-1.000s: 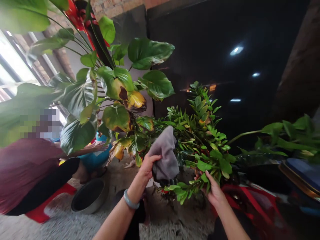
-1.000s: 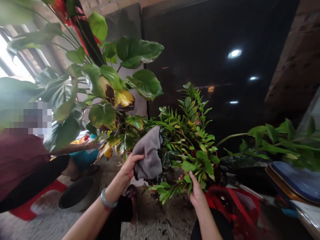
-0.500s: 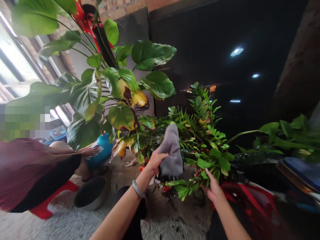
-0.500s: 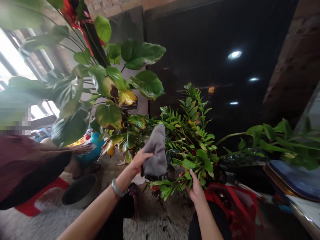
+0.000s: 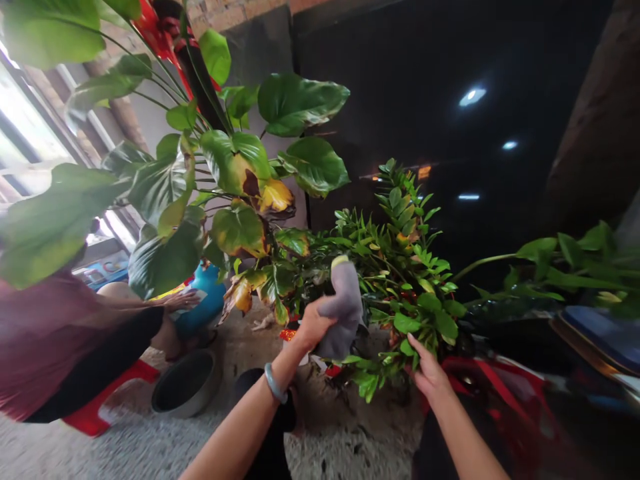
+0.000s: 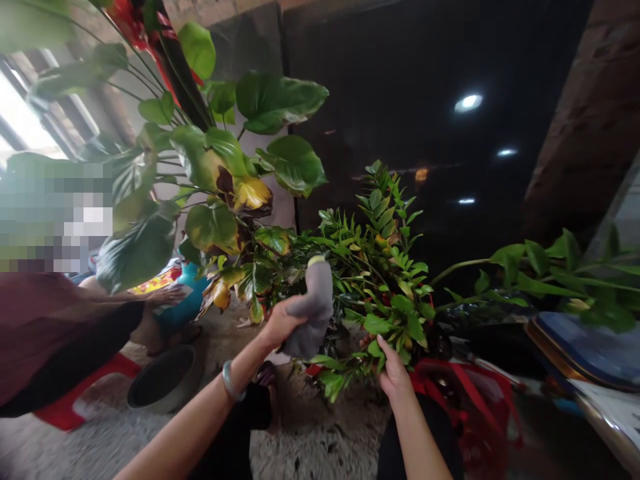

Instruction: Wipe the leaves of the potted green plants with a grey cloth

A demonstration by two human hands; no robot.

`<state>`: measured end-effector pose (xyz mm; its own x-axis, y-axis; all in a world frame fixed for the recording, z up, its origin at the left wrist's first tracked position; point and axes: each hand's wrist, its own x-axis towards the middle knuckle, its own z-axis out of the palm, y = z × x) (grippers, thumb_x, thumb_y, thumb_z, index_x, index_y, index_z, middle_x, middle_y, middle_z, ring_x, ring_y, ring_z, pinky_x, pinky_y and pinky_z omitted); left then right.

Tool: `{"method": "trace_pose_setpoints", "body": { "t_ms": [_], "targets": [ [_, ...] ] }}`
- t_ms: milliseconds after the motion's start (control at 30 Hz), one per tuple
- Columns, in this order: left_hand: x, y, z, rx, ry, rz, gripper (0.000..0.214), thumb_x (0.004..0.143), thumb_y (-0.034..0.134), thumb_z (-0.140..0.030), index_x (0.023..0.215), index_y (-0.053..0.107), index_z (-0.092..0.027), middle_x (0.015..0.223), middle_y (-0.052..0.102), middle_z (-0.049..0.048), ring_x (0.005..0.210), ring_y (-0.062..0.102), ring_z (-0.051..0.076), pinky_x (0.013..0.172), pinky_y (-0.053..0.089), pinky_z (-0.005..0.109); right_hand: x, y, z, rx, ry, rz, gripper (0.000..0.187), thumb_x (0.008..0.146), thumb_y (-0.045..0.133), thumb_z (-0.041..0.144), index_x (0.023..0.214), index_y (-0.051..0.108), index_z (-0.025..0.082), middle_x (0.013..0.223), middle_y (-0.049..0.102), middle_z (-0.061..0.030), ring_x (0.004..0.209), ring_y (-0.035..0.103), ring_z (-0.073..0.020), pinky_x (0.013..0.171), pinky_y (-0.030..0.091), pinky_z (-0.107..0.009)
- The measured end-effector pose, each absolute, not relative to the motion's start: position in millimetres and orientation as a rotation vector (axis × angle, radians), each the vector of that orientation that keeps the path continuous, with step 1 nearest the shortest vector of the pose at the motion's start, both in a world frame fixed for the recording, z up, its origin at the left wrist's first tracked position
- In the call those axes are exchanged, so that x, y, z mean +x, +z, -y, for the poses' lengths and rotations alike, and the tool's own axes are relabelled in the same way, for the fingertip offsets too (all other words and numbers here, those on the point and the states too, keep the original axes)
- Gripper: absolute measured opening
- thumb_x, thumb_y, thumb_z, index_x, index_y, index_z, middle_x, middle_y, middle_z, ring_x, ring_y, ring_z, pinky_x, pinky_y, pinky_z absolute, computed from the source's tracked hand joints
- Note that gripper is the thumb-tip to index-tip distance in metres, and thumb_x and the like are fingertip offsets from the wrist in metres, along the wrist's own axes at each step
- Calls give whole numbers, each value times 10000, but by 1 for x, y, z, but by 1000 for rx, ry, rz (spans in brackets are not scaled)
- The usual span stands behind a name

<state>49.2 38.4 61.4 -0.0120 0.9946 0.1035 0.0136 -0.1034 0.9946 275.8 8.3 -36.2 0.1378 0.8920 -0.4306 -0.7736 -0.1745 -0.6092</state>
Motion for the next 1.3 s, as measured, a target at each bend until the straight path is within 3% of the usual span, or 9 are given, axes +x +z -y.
{"method": "trace_pose_setpoints", "body": {
  "t_ms": [100, 167, 400, 533, 667, 900, 1100, 1167, 1300],
  "targets": [
    [45, 35, -11, 1452, 1057, -1191, 263, 473, 598, 21, 632, 736, -138, 617, 677, 0, 666, 616, 205, 633, 475, 258, 277, -40, -7, -945, 1477, 119, 241, 535, 822, 152, 736, 691, 172, 613, 735, -10, 544, 697, -199, 562, 595, -292],
    [35, 38, -1, 1475, 1015, -1147, 265, 478, 625, -28, 676, 751, -150, 663, 699, 8, 681, 625, 215, 648, 486, 266, 279, -43, -7, -947, 1511, 125, 228, 538, 825, 166, 723, 691, 162, 602, 731, -22, 555, 701, -208, 543, 588, -288],
    [-1, 85, -46, 1390, 1639, -1313, 382, 530, 693, -245, 898, 713, -143, 785, 701, 12, 755, 618, 200, 752, 495, 314, 281, -45, -11, -887, 1540, 194, 218, 562, 833, 173, 713, 676, 182, 642, 742, -10, 552, 699, -191, 420, 537, -233],
    [13, 38, -14, 1377, 1452, -1507, 320, 501, 613, -185, 801, 722, -168, 773, 726, 33, 785, 643, 254, 787, 503, 377, 282, -51, -11, -913, 1495, 146, 238, 552, 829, 163, 746, 692, 179, 639, 744, -4, 529, 695, -192, 489, 574, -262],
    [22, 8, 41, 1426, 1172, -1339, 207, 537, 629, -193, 719, 728, -180, 708, 722, 37, 704, 645, 241, 682, 512, 331, 286, -53, -9, -936, 1539, 160, 268, 557, 832, 199, 792, 707, 169, 658, 749, -13, 611, 722, -228, 603, 603, -318],
    [-12, 70, -15, 1259, 1701, -1619, 324, 531, 655, -293, 824, 683, -159, 674, 645, -16, 690, 596, 192, 683, 485, 296, 281, -47, -11, -927, 1531, 147, 219, 561, 829, 176, 721, 678, 184, 630, 736, -5, 524, 684, -180, 428, 532, -240],
    [11, 20, 13, 1314, 1258, -1568, 198, 419, 560, -189, 595, 651, -190, 561, 618, -4, 599, 561, 207, 596, 465, 314, 281, -53, -11, -947, 1525, 133, 269, 542, 834, 192, 775, 702, 178, 641, 742, -8, 544, 695, -199, 518, 573, -284],
    [19, 14, 34, 1350, 1124, -1453, 143, 453, 556, -201, 558, 652, -190, 541, 613, 0, 559, 541, 188, 536, 436, 284, 282, -53, -10, -935, 1525, 141, 251, 546, 829, 200, 764, 706, 179, 644, 742, -12, 560, 698, -201, 537, 577, -289],
    [13, 52, 25, 1367, 1366, -1502, 196, 456, 556, -244, 613, 654, -179, 556, 592, -19, 570, 523, 168, 556, 430, 264, 283, -49, -9, -913, 1536, 163, 193, 551, 818, 193, 702, 698, 194, 634, 735, -6, 556, 690, -189, 486, 549, -261]
  ]
}}
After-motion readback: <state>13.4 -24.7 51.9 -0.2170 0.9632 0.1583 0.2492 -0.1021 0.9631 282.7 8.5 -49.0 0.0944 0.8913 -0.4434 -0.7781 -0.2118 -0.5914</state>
